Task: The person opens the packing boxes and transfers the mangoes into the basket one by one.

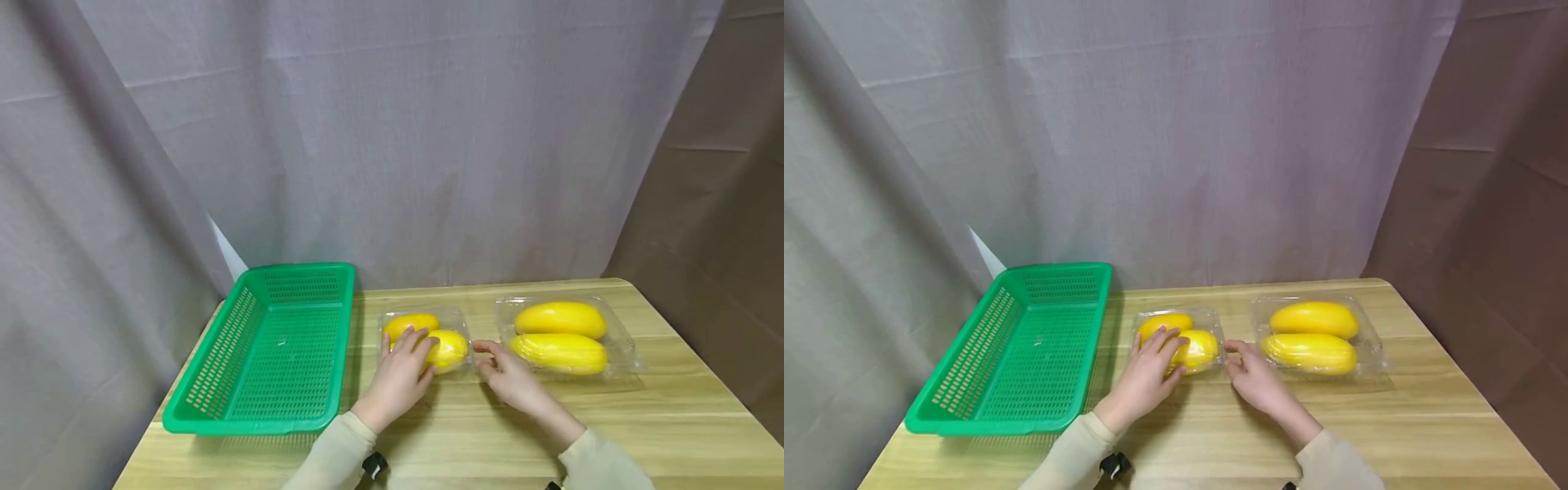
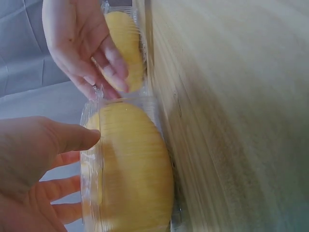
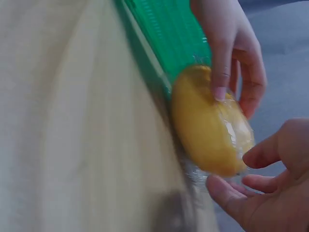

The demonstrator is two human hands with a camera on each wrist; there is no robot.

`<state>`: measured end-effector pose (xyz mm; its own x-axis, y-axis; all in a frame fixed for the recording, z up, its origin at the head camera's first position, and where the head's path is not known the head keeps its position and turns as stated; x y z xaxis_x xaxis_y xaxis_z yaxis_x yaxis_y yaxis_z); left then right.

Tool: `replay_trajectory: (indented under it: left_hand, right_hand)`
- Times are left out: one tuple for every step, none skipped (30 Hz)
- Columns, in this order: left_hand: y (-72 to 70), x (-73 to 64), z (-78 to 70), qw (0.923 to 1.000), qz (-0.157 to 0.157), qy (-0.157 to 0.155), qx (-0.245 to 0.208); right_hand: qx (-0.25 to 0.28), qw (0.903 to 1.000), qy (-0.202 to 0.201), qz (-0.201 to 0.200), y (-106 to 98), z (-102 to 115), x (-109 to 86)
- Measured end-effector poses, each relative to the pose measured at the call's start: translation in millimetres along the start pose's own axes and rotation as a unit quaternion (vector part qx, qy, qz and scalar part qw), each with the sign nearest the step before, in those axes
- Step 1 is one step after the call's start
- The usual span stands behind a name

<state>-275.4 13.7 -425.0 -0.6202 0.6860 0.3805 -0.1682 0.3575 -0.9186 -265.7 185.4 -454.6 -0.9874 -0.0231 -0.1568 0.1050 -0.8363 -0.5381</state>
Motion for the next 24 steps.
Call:
replay_trajectory:
  left_hand:
    - [0.0,0.2,-0.1,1.0000,0.000,0.000,0.002]
    - [-0.1,0.4,-0.2,1.0000,-0.001,0.000,0.004]
    - [-0.3,0.7,-0.4,1.0000,-0.001,0.000,0.007]
    - [-0.4,1.1,-0.6,1.0000,-0.001,0.000,0.009]
    - [-0.6,1.6,-1.0,0.9999,-0.001,0.000,0.011]
    - [-0.8,1.9,-1.3,0.9999,-0.001,-0.001,0.012]
    - [-1.1,2.3,-1.9,0.9999,-0.002,0.000,0.013]
    - [-1.0,2.6,-2.1,0.9999,-0.003,0.000,0.014]
    - [-0.7,2.9,-2.3,0.9999,-0.002,-0.001,0.015]
    - [-0.8,3.3,-2.3,0.9999,-0.003,-0.001,0.016]
    - [-0.7,3.5,-2.4,0.9999,-0.002,-0.002,0.016]
    - [-0.6,3.6,-2.6,0.9998,-0.003,-0.001,0.018]
    - [-0.4,3.7,-2.7,0.9998,-0.004,0.000,0.019]
    - [0.1,3.8,-2.6,0.9998,-0.003,0.001,0.020]
    - [-0.3,4.0,-3.1,0.9998,-0.001,0.000,0.021]
    - [-0.8,4.3,-3.6,0.9997,-0.001,0.001,0.023]
    - [-1.4,4.6,-4.1,0.9997,-0.001,0.002,0.024]
    - [-1.9,4.8,-4.2,0.9997,-0.001,0.002,0.025]
    - [-2.5,5.0,-4.4,0.9997,0.000,0.002,0.025]
    - [-3.2,5.3,-4.6,0.9997,0.000,0.001,0.025]
    - [-3.8,5.3,-4.9,0.9997,0.001,0.001,0.025]
    - [-3.9,5.3,-4.7,0.9997,0.001,0.001,0.025]
    - [-4.0,5.0,-4.6,0.9997,0.000,0.002,0.025]
    - [-4.1,4.8,-4.5,0.9997,0.000,0.002,0.025]
  right_hand:
    - [0.025,0.9996,0.006,0.009,3,-3,0.0]
    - [0.049,0.9986,0.011,0.017,6,-5,0.2]
    - [0.077,0.9965,0.018,0.026,9,-8,0.8]
    - [0.105,0.9936,0.025,0.033,12,-11,1.2]
    - [0.131,0.9902,0.035,0.035,15,-14,2.1]
    - [0.152,0.9867,0.045,0.034,16,-17,3.2]
    - [0.177,0.9822,0.055,0.033,18,-20,4.6]
    - [0.195,0.9782,0.065,0.033,19,-23,6.0]
    - [0.208,0.9748,0.073,0.031,20,-26,7.4]
    - [0.218,0.9722,0.080,0.030,21,-28,8.5]
    - [0.223,0.9706,0.086,0.028,22,-30,9.3]
    - [0.227,0.9692,0.091,0.026,22,-32,10.0]
    - [0.229,0.9686,0.095,0.023,22,-33,10.2]
    - [0.227,0.9690,0.096,0.019,22,-33,10.3]
    - [0.224,0.9696,0.096,0.015,22,-33,10.1]
    - [0.221,0.9704,0.096,0.011,22,-33,10.3]
    - [0.218,0.9713,0.094,0.008,22,-33,10.4]
    - [0.218,0.9716,0.093,0.005,22,-33,11.0]
    - [0.216,0.9720,0.093,0.004,22,-33,11.4]
    - [0.216,0.9720,0.093,0.004,22,-33,11.9]
    - [0.217,0.9717,0.095,0.006,22,-33,12.3]
    - [0.217,0.9713,0.097,0.009,22,-33,12.8]
    - [0.217,0.9710,0.099,0.014,22,-33,13.1]
    - [0.217,0.9706,0.101,0.020,23,-34,13.5]
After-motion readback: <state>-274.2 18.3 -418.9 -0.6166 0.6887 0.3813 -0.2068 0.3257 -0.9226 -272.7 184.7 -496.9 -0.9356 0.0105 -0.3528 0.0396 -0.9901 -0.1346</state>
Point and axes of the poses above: each hand's wrist, its own x-axis towards the middle knuckle, its own y-axis out of the palm, z = x × y, the point moved 8 cm from there along x, towards the middle knuckle, and after that the axes turned 13 degrees about y, right-handed, at the moved point
